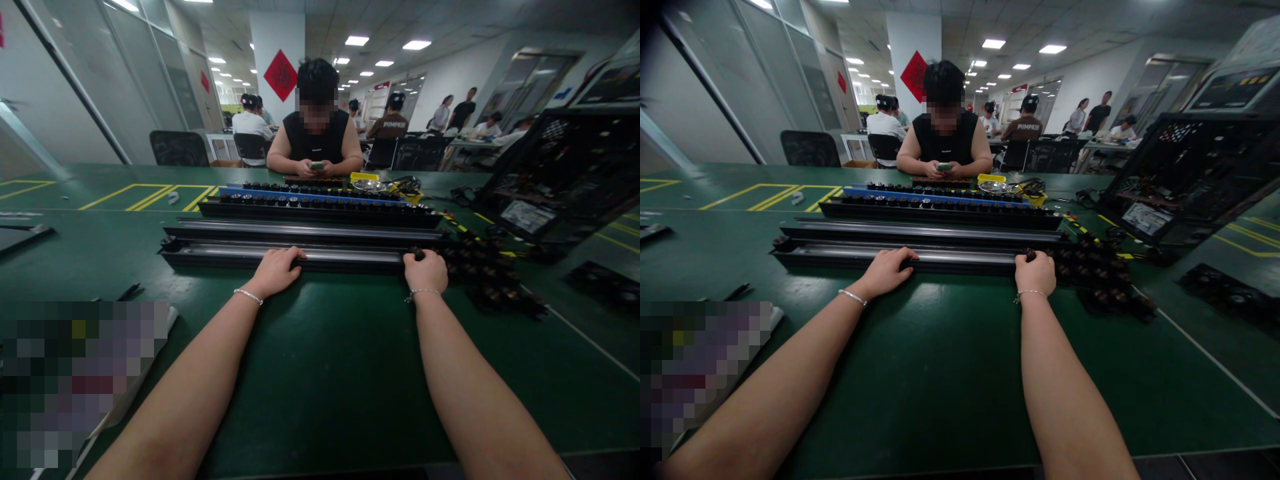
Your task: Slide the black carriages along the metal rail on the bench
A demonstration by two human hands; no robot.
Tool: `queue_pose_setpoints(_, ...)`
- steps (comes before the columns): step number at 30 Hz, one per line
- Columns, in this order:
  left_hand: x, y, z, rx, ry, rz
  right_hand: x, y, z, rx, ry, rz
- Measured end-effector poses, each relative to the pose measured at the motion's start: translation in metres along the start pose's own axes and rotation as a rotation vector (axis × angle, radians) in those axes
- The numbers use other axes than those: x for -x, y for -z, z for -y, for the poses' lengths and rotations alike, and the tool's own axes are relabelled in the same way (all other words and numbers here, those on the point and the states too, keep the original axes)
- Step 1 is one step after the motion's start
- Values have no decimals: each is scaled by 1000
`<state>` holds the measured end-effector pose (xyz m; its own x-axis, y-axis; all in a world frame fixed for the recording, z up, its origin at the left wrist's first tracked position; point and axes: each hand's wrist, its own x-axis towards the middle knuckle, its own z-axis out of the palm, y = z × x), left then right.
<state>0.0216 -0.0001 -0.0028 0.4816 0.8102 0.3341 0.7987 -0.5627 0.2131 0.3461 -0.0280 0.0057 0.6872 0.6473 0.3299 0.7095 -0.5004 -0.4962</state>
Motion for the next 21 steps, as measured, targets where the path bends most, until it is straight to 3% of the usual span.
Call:
queue_pose_setpoints(14, 0, -3, 3, -2, -16, -4, -15, 24, -21, 37, -72, -42)
queue_pose_setpoints(16, 0, -3, 2, -5, -15, -6, -20, 34, -29, 50, -73, -5)
queue_pose_setpoints(21, 0, -1, 0, 4, -8, -10, -34, 62, -43, 178, -31, 237)
